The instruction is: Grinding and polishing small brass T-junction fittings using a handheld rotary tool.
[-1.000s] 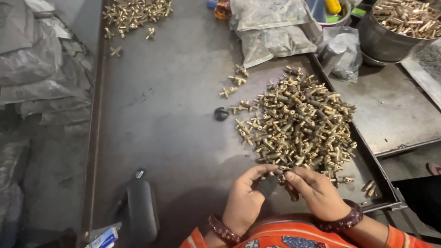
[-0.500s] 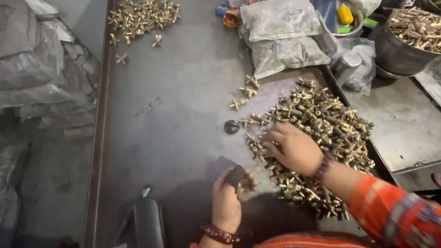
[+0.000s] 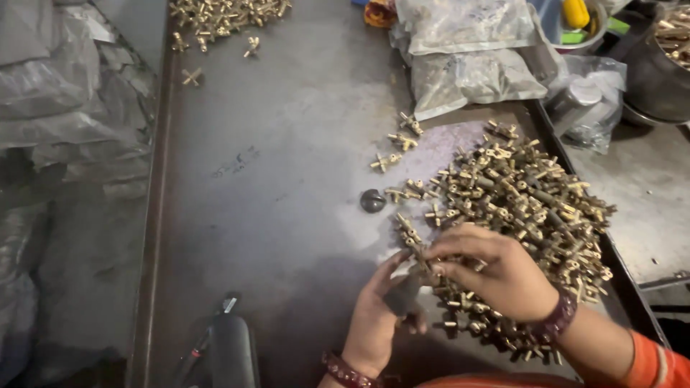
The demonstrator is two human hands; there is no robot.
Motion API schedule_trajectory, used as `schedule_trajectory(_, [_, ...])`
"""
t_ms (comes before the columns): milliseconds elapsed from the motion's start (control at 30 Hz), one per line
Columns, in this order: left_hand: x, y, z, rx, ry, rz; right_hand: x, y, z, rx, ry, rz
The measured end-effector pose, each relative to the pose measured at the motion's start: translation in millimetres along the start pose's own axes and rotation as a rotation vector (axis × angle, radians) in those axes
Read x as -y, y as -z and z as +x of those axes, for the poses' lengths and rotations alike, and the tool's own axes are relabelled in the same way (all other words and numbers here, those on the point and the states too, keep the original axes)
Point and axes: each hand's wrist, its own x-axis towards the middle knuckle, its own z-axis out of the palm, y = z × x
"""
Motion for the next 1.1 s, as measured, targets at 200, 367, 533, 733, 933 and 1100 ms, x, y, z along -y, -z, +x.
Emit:
schedule_trajectory(200, [21,-15,-5,-0.030,-0.298,0.499,-2,-7,-49,-0.148,-0.310,0.321])
schedule_trajectory(367, [9,-32,-33,-0.001,-0.737,0.877,-16,-18,-69,-0.077,-0.522,0.174])
schedule_trajectory(533, [27,-27,-44,-0.020,-0.776,0.879,1,-28,-77,-0.125,-0.385,-0.054])
schedule_trajectory(733, [57,-10,-37,0.098,-0.028,-0.006,6,-27,-85,-0.212,0.025,-0.359])
schedule_trajectory(933, [40,-24,-45,0.070,0.112,-0.241,21,-14,-79,-0.215,0.526,-0.447])
schedule_trajectory(1100, [41,-15,-37,0.044,-0.066,-0.040,-20,-36,-87,-0.176,-0.101,-0.134])
